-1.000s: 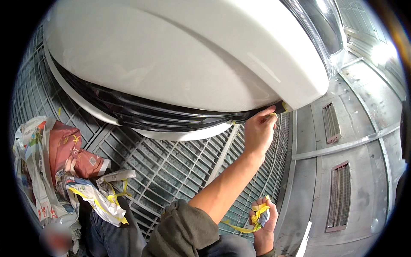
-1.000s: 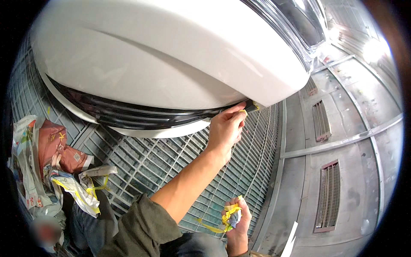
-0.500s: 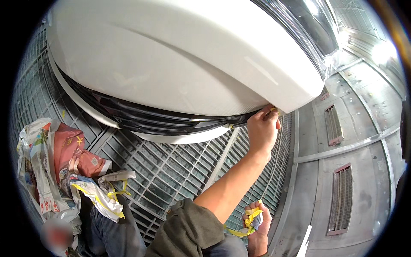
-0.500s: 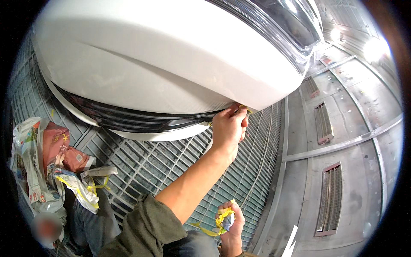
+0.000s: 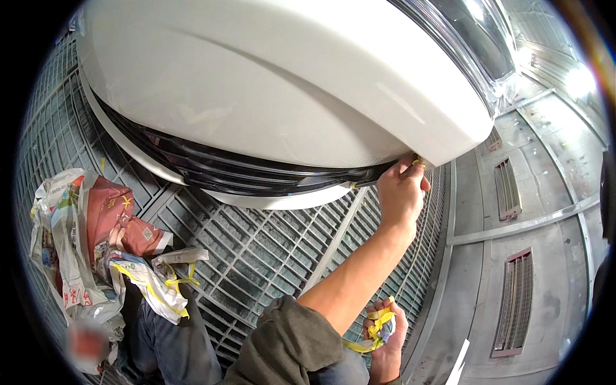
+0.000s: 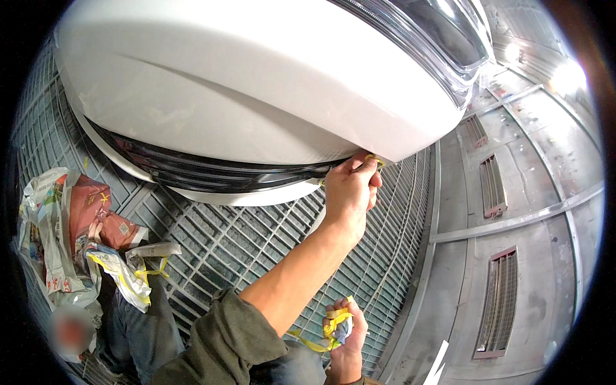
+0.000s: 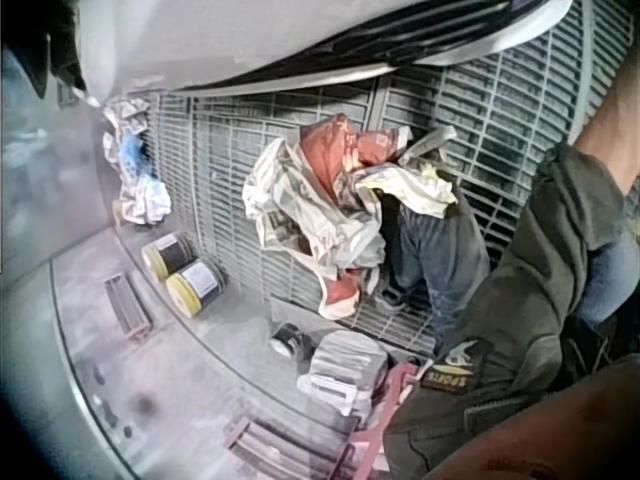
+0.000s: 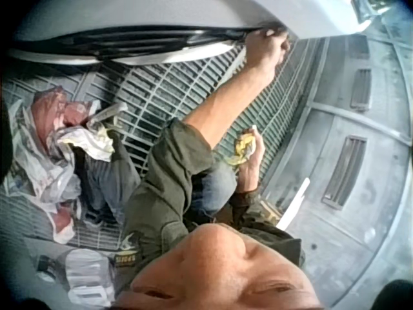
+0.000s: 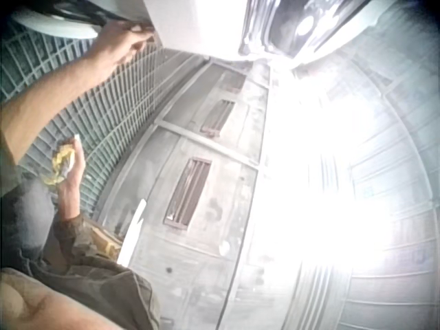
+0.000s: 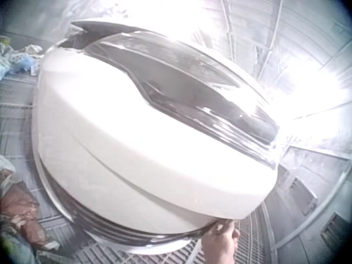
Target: The person applies yellow masking tape along the edges of a white car bumper, carefully smoothing it down to cover the black trim. They repeatedly tear off pieces of tape and press them onto the bumper's contours.
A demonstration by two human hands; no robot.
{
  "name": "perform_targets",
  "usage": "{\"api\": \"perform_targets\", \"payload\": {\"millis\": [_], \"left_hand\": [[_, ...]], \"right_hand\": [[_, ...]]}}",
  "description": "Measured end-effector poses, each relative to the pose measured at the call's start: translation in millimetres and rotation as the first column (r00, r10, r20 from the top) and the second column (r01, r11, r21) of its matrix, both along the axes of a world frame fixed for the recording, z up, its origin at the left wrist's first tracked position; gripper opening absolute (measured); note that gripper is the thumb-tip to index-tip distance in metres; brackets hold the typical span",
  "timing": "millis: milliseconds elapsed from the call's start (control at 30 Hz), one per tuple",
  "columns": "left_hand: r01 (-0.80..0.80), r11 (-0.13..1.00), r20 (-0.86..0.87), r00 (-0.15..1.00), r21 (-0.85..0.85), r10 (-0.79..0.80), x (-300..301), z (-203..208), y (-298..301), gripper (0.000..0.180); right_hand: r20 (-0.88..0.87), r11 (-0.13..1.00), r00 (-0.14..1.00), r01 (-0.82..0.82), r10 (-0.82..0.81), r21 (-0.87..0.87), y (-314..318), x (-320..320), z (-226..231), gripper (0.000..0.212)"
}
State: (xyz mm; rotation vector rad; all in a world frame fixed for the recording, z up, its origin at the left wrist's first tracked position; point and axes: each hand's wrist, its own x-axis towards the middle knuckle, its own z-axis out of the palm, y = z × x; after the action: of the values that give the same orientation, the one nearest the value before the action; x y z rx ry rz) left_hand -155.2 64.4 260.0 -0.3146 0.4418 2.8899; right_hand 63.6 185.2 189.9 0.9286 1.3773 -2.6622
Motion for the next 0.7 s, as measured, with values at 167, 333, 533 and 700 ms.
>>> {"api": "perform_targets", "payload": {"millis": [167,333,533,700], "left_hand": [[0.029,0.998,0.012,0.999,0.047,-0.03,0.6,6.6,-0.5,0.011],[0.077,0.985,0.006,0.997,0.153,-0.079,-1.9,4.9,-5.7,0.011],[0.066,0.967,0.036,0.996,0.245,-0.078,-0.7,-1.2,-3.1,0.011],[0.044,0.989,0.004,0.999,0.14,-0.046,6.8,3.7,-4.8,0.013]], "right_hand": [[-0.019,0.999,1.0,0.011,-0.011,-0.031,5.5,2.5,-1.5,0.017],[-0.026,0.995,0.999,-0.025,0.023,-0.092,5.7,3.3,-2.2,0.017],[0.02,0.996,0.999,0.026,-0.025,-0.087,-0.8,1.1,-3.2,0.017],[-0.004,0.988,1.0,0.012,-0.013,-0.156,6.7,4.8,-4.9,0.016]]}}
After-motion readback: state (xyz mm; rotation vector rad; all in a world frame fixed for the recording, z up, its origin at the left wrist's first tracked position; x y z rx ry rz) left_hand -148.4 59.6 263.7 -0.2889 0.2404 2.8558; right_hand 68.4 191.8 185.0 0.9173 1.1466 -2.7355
